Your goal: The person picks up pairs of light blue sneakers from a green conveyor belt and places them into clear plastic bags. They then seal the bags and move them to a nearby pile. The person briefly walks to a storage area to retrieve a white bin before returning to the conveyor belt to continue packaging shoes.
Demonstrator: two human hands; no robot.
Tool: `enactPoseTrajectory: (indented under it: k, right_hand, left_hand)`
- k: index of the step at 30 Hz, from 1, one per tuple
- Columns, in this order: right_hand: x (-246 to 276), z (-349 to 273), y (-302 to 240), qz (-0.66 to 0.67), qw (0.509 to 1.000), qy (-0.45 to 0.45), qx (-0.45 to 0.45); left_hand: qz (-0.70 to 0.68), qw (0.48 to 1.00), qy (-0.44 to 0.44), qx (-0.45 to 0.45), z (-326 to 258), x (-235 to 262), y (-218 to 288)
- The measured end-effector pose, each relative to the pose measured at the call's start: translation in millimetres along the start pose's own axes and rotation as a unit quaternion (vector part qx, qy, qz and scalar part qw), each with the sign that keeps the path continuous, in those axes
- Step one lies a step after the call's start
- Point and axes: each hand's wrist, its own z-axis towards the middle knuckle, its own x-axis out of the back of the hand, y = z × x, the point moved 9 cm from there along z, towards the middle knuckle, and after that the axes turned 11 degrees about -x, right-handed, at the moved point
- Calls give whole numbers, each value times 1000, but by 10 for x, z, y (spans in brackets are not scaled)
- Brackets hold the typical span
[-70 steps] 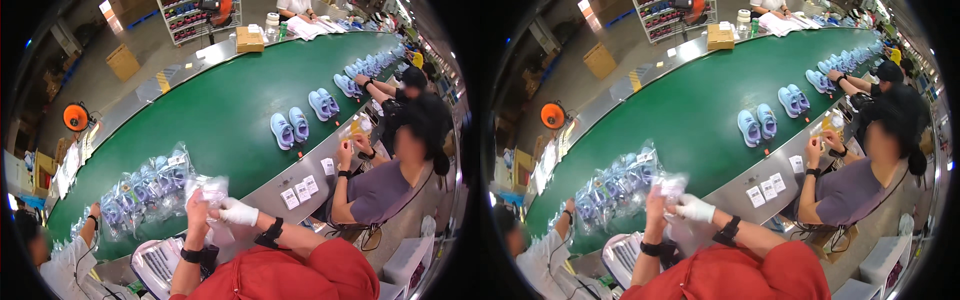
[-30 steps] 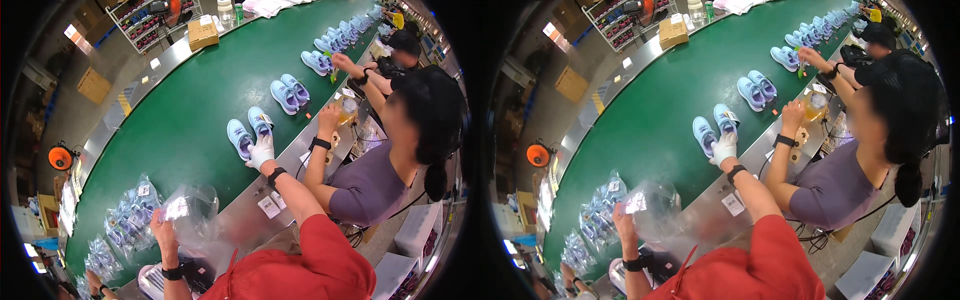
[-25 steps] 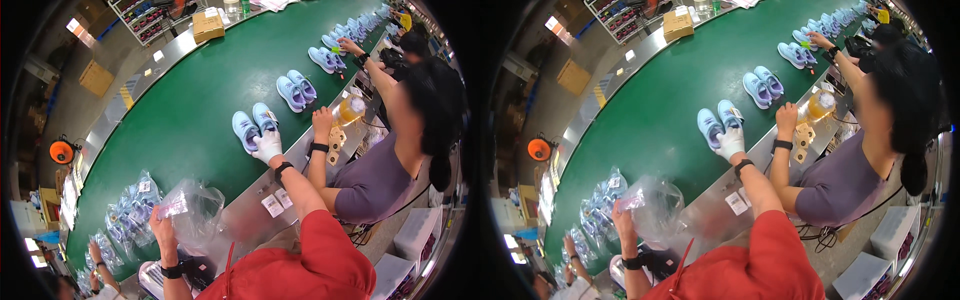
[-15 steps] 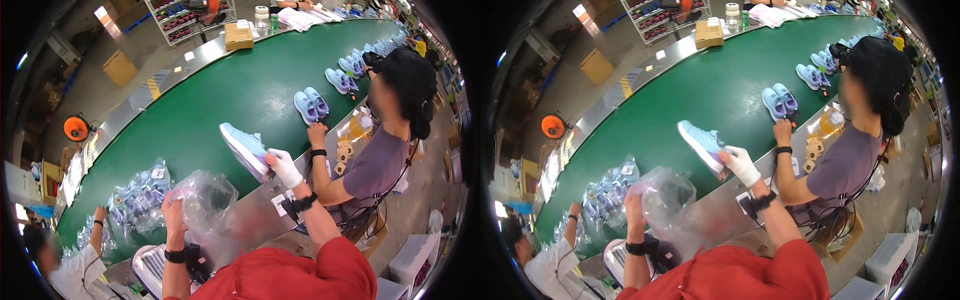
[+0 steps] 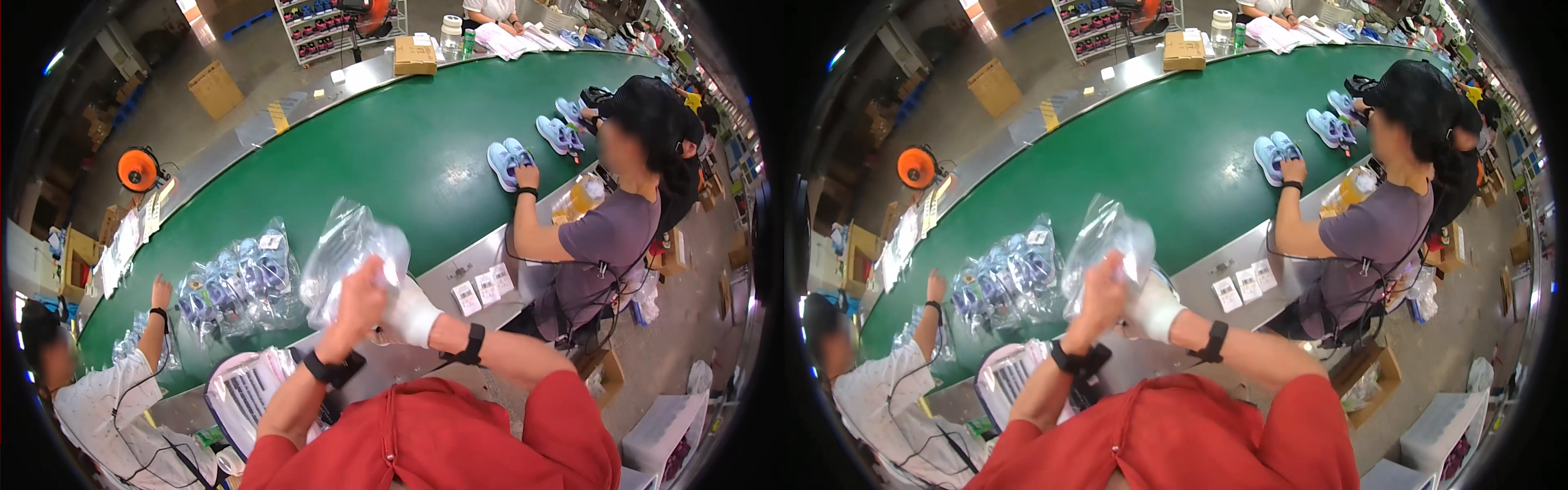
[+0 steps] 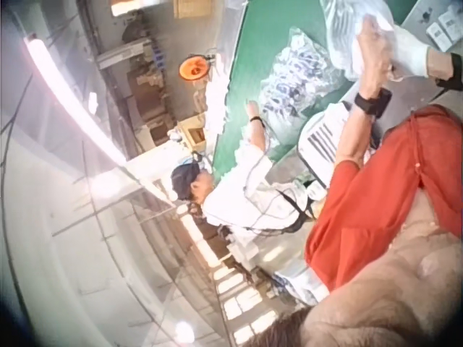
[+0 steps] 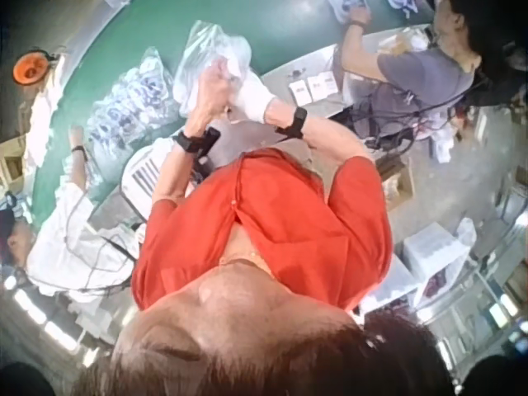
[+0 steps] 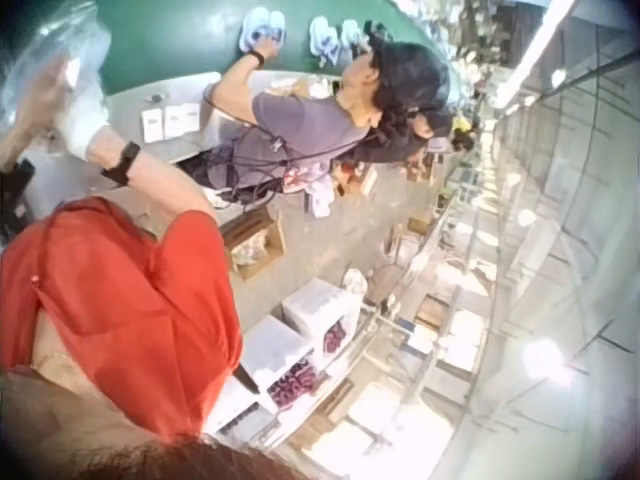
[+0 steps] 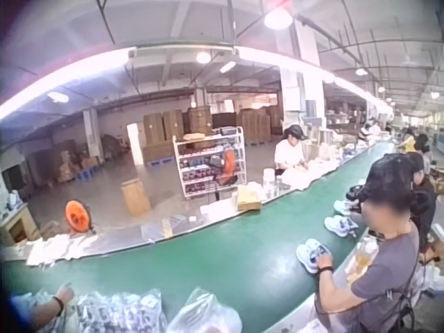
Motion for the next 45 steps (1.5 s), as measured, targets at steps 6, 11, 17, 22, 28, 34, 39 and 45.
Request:
enactPoseTrajectory:
  k: [6,11,17,22,28,34,39,45]
  right_hand:
    - [-113,-143,-733,-151,969,-44,192]
    - [-385,51,-239,68,992,-54,92]
    - [-481,338,547,128,970,-53,-199]
    - [-548,410,561,101,979,-13,-179]
    - [-547,1318,625,144,978,97,-119]
    - [-1094,1638,517,178,979,81,-59]
    - [-1498,684,899,473,845,-189,-163]
    - [-681,157,635,660,728,-136,-125]
  left_hand:
    - [-104,992,-25,69,492,146,-212]
    - [35,948,-295,-117,-44,-204,370]
    - [27,997,-37,57,-658,288,-113]
    - [17,993,-113,7,-479,-212,266]
    - [-55,987,-26,147,130,503,-109]
    - [-248,921,113,280,-118,595,-730]
    - [-353,846,219,334,-284,551,-1105]
    - [-361,878,72,305,-309,-304,-921]
